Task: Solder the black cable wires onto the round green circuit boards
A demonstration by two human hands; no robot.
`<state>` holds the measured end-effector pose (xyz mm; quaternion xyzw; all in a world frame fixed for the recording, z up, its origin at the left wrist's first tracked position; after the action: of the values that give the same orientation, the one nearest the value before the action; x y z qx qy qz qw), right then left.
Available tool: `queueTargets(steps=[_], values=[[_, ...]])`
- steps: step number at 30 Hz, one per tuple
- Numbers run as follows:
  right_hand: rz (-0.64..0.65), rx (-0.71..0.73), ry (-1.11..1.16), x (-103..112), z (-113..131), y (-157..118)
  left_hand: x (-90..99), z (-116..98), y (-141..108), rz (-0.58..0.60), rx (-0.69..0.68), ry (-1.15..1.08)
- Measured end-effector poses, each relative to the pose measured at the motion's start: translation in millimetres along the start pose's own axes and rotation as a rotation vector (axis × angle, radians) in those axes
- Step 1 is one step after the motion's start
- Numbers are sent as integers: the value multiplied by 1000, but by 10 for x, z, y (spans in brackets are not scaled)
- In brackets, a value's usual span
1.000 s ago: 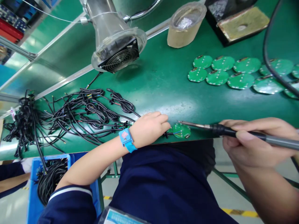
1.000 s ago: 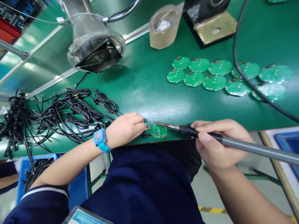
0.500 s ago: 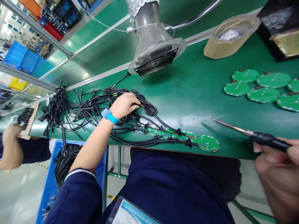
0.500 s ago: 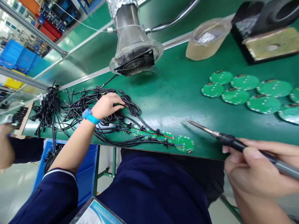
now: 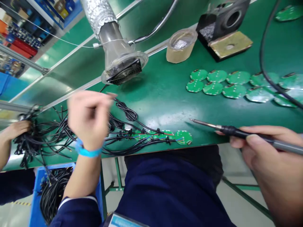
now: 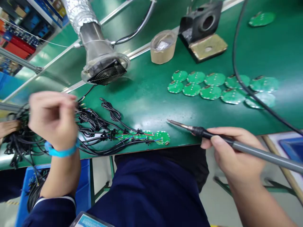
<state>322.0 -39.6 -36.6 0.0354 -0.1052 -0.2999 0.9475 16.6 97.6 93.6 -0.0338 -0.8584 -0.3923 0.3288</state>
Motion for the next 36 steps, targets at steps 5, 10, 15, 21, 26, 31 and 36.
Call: queueTargets(steps=[5, 10, 15, 21, 26, 31, 36], values=[[45, 128, 245, -6, -19, 21, -944, -715, -516, 548, 17, -173], [119, 110, 259, 6, -19, -5, -1277, -665, -748, 606, 98, -142], [167, 160, 248, 39, -59, -22, -1246, -669, -726, 568, 106, -134], [221, 202, 223, 41, -57, -30, -1277, -682, -766, 548, 90, -114], [208, 203, 227, 49, -66, -41, -1285, -682, -769, 542, 61, -87], [181, 206, 225, 51, -71, -45, -1288, -690, -774, 541, 50, -77], [92, 174, 277, 33, -28, -17, -1294, -681, -786, 555, 60, -77]])
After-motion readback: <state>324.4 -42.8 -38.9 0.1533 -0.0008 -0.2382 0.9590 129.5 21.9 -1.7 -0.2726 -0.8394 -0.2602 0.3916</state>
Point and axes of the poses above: each hand's wrist, its own y-axis towards the middle knuckle, its own x-axis out of the back of the hand, z = x × y, the point moved 1 cm from there along y, towards the middle knuckle, and after that the axes turned 9 degrees about -y, right-handed, at the moved point
